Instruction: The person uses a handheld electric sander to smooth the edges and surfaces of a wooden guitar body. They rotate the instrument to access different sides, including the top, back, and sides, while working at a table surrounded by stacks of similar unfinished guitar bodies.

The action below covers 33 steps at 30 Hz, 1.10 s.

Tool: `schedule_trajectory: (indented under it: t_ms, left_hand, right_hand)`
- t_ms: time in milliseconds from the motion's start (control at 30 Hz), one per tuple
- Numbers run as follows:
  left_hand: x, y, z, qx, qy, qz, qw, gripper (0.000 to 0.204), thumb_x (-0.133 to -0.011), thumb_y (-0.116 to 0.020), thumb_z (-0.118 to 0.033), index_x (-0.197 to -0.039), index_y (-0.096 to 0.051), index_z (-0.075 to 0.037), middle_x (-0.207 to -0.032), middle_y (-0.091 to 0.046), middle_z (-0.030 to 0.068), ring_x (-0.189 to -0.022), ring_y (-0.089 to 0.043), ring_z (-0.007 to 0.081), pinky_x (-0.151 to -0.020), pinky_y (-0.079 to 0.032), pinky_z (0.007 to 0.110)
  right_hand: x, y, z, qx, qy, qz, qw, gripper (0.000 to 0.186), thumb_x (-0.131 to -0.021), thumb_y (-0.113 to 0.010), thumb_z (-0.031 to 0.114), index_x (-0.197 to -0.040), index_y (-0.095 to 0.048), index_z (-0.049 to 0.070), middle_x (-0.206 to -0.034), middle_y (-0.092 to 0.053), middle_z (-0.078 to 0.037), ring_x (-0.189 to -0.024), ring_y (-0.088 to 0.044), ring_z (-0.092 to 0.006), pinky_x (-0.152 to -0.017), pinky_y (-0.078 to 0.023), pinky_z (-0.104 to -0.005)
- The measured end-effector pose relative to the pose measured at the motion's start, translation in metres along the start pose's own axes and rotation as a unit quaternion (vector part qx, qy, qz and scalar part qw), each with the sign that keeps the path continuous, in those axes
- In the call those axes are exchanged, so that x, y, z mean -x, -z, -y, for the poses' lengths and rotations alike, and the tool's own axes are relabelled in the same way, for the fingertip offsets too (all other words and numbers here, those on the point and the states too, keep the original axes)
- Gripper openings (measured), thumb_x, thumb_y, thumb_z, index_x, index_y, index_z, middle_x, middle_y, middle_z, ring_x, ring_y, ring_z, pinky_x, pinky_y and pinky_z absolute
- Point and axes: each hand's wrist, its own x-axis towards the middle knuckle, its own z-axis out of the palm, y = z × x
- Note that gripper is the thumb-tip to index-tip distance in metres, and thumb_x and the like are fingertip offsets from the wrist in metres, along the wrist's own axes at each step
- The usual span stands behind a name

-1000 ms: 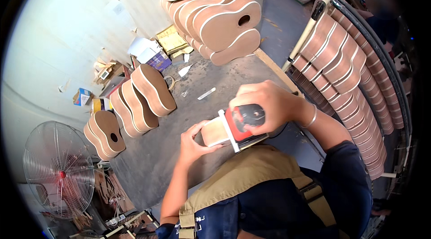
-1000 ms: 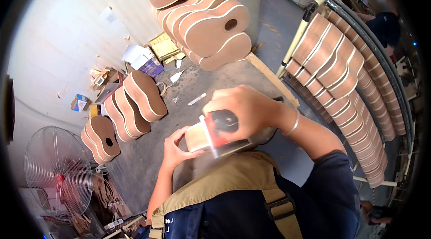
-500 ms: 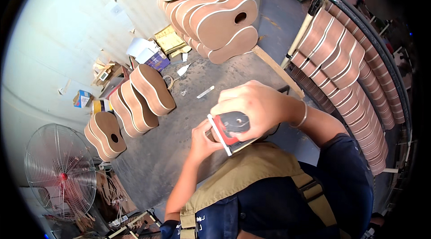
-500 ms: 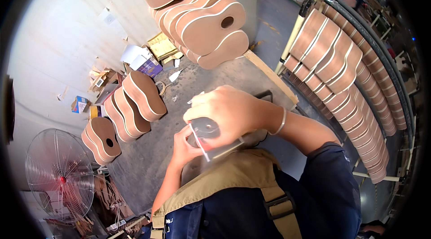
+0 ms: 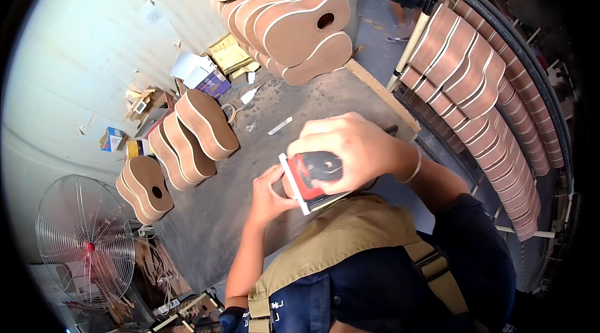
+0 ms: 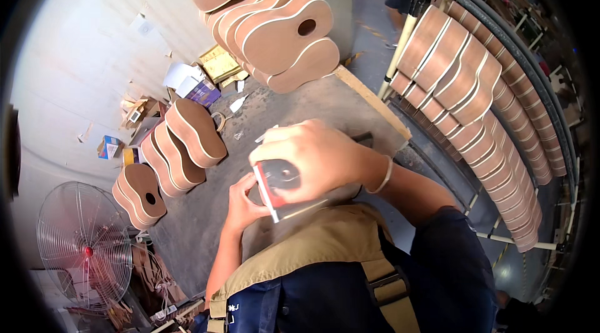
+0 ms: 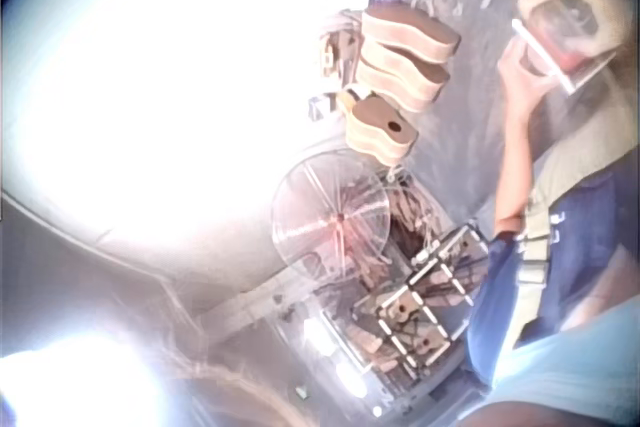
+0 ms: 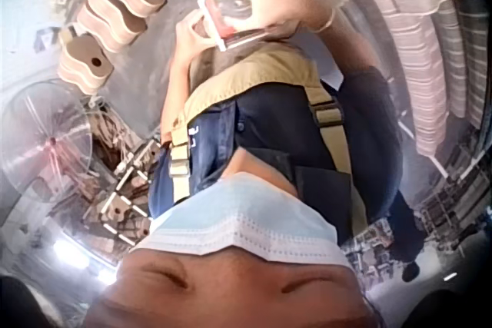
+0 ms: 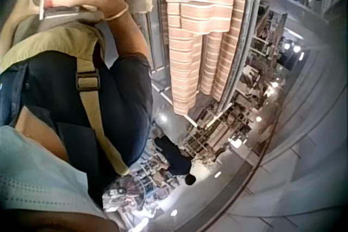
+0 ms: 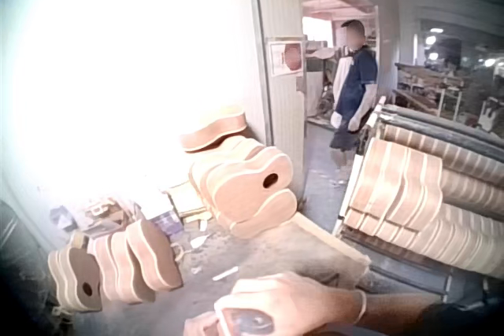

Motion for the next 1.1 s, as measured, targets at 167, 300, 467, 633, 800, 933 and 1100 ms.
schedule_trajectory:
  t_ms: [167, 300, 467, 633, 800, 933, 1100]
  left_hand:
    - [0.032, 0.037, 0.041, 0.098, 0.053, -0.023, 0.994, 0.083, -0.063, -0.107, -0.016, -0.138, -0.076, 0.001, -0.127, -0.079, 0.0082, -0.122, -0.072, 0.0174, -0.113, -0.053, 0.037]
    - [0.041, 0.038, 0.050, 0.127, 0.051, -0.025, 0.990, 0.084, -0.063, -0.107, -0.014, -0.139, -0.075, 0.002, -0.127, -0.079, 0.0077, -0.123, -0.072, 0.0175, -0.114, -0.052, 0.036]
    - [0.022, 0.027, 0.018, 0.029, 0.035, 0.003, 0.999, 0.085, -0.063, -0.107, -0.010, -0.140, -0.074, 0.003, -0.128, -0.079, 0.0082, -0.124, -0.072, 0.0186, -0.116, -0.052, 0.037]
    - [0.038, 0.041, 0.050, 0.098, 0.043, -0.019, 0.994, 0.085, -0.063, -0.108, -0.012, -0.140, -0.074, 0.003, -0.130, -0.079, 0.0091, -0.127, -0.071, 0.0197, -0.117, -0.052, 0.038]
    - [0.030, 0.036, 0.034, 0.065, 0.042, -0.004, 0.997, 0.086, -0.063, -0.107, -0.010, -0.141, -0.074, 0.004, -0.132, -0.078, 0.0091, -0.126, -0.071, 0.0190, -0.118, -0.052, 0.038]
    - [0.036, 0.041, 0.043, 0.083, 0.045, 0.000, 0.996, 0.092, -0.060, -0.109, -0.006, -0.144, -0.071, 0.005, -0.131, -0.075, 0.0079, -0.126, -0.069, 0.0184, -0.121, -0.049, 0.039]
    - [0.044, 0.034, 0.041, 0.099, 0.039, -0.033, 0.994, 0.088, -0.061, -0.108, -0.010, -0.141, -0.074, 0.004, -0.128, -0.076, 0.0078, -0.124, -0.070, 0.0183, -0.117, -0.051, 0.037]
  right_hand:
    - [0.035, 0.000, -0.028, -0.080, -0.049, -0.045, 0.995, 0.044, -0.074, -0.087, 0.023, -0.116, -0.078, 0.011, -0.103, -0.077, -0.009, -0.091, -0.077, -0.0328, -0.081, -0.062, -0.0408]
    - [0.072, -0.001, -0.034, -0.024, -0.094, -0.080, 0.992, 0.048, -0.074, -0.087, 0.016, -0.121, -0.078, 0.012, -0.103, -0.076, -0.008, -0.090, -0.076, -0.0327, -0.081, -0.062, -0.0403]
    - [0.036, 0.006, -0.004, -0.032, -0.053, -0.025, 0.998, 0.050, -0.071, -0.088, 0.013, -0.120, -0.078, 0.008, -0.103, -0.077, -0.009, -0.093, -0.077, -0.0300, -0.083, -0.061, -0.0388]
    - [0.054, 0.009, -0.022, -0.044, -0.091, -0.030, 0.994, 0.045, -0.075, -0.086, 0.020, -0.119, -0.078, 0.013, -0.100, -0.078, -0.006, -0.090, -0.077, -0.0313, -0.079, -0.062, -0.0401]
    - [0.031, 0.003, -0.002, -0.017, -0.030, 0.004, 0.999, 0.052, -0.074, -0.088, 0.017, -0.124, -0.078, 0.012, -0.102, -0.077, -0.006, -0.091, -0.077, -0.0308, -0.080, -0.061, -0.0389]
    - [0.005, 0.005, -0.044, -0.011, 0.028, -0.030, 0.999, 0.049, -0.076, -0.087, 0.020, -0.123, -0.077, 0.010, -0.101, -0.077, -0.005, -0.092, -0.076, -0.0301, -0.081, -0.060, -0.0405]
    - [0.021, 0.009, -0.039, -0.016, -0.026, -0.020, 0.999, 0.051, -0.075, -0.088, 0.018, -0.123, -0.077, 0.009, -0.100, -0.077, -0.006, -0.095, -0.076, -0.0284, -0.084, -0.060, -0.0410]
